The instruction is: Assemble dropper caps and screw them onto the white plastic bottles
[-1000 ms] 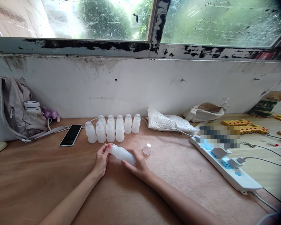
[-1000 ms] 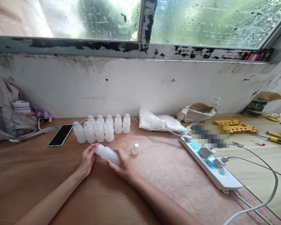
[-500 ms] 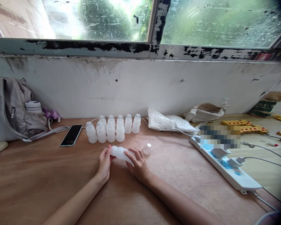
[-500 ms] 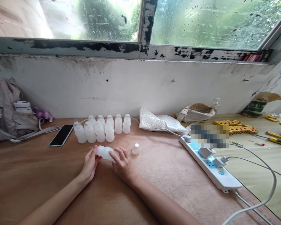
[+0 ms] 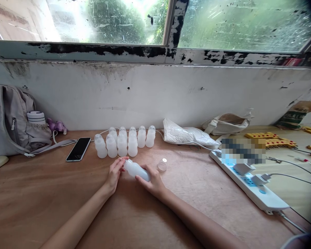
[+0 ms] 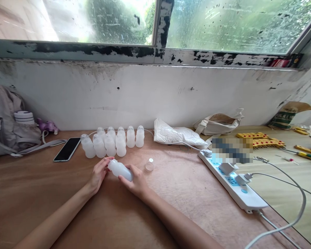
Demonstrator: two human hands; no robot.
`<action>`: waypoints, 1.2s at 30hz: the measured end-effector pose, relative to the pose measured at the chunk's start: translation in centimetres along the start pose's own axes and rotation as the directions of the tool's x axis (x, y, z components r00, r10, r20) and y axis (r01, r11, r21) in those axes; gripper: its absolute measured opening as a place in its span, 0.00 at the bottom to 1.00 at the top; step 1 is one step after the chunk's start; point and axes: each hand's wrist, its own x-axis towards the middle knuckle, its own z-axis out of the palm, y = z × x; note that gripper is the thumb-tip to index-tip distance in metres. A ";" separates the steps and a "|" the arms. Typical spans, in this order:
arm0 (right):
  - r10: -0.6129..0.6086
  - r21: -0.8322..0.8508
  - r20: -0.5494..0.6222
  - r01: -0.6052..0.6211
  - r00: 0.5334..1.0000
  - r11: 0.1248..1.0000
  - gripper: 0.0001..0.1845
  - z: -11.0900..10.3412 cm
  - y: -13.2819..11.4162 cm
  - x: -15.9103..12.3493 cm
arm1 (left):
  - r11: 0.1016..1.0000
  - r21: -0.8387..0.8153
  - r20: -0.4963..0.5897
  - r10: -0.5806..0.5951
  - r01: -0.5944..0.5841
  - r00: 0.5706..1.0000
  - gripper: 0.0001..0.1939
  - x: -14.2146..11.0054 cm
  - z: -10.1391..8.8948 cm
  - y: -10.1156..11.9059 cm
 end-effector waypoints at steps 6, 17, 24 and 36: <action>-0.016 -0.056 -0.056 0.013 0.998 0.998 0.15 0.4 0.4 -0.1 | 0.995 -0.080 0.001 -0.052 0.052 0.999 0.18 0.5 -0.5 0.5; -0.079 -0.135 -0.115 0.063 0.990 0.989 0.22 0.9 0.6 -0.1 | 0.997 0.020 -0.023 -0.074 0.074 0.997 0.18 0.9 -1.3 0.8; 0.099 0.163 -0.044 -0.091 0.994 0.982 0.14 0.4 0.4 0.2 | 0.994 0.069 0.007 -0.081 0.080 0.997 0.22 0.4 -0.9 0.8; 0.205 0.422 0.201 -0.274 0.958 0.864 0.23 0.0 -3.2 -0.1 | 0.966 -0.218 -0.082 -0.161 0.140 0.984 0.15 -2.1 2.2 1.8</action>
